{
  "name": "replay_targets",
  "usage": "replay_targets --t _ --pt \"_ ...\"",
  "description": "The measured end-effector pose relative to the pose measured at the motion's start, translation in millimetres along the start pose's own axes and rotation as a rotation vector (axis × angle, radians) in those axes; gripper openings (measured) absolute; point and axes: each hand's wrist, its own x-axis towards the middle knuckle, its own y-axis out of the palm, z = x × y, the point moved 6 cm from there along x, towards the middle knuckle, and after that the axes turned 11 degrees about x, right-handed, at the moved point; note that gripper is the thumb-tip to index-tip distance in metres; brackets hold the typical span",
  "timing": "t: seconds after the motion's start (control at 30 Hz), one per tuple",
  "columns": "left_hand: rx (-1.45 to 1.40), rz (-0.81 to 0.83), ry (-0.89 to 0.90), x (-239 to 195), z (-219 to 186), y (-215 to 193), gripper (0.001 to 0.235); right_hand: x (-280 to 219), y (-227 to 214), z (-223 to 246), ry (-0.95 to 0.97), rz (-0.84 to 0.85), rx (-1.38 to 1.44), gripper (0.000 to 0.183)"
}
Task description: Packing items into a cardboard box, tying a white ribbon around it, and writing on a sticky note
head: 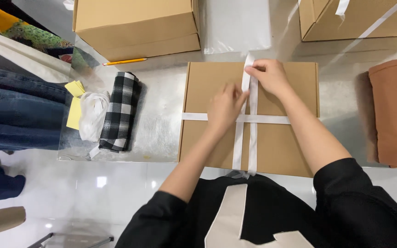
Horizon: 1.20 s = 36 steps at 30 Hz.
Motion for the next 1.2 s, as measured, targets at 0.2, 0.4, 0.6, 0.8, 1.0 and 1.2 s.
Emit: replay_targets --t 0.2,0.4,0.6,0.8,1.0,1.2 --pt "0.231 -0.095 0.122 -75 7 40 0.035 -3 2 -17 0.002 -0.091 0.110 0.030" --pt "0.433 -0.168 0.167 -79 -6 55 0.042 5 5 -32 -0.075 -0.124 0.117 0.028" --pt "0.258 -0.005 0.021 -81 -7 77 0.018 4 8 -31 -0.089 -0.124 0.172 0.028" --pt "-0.369 0.294 -0.233 -74 -13 50 0.012 0 7 -24 -0.062 -0.112 0.200 0.030" --pt "-0.707 0.352 -0.477 -82 6 79 0.044 28 9 -80 -0.228 -0.173 0.115 0.005" --pt "-0.554 0.226 -0.409 -85 -1 74 0.028 36 11 -92 -0.206 -0.200 0.113 0.008"
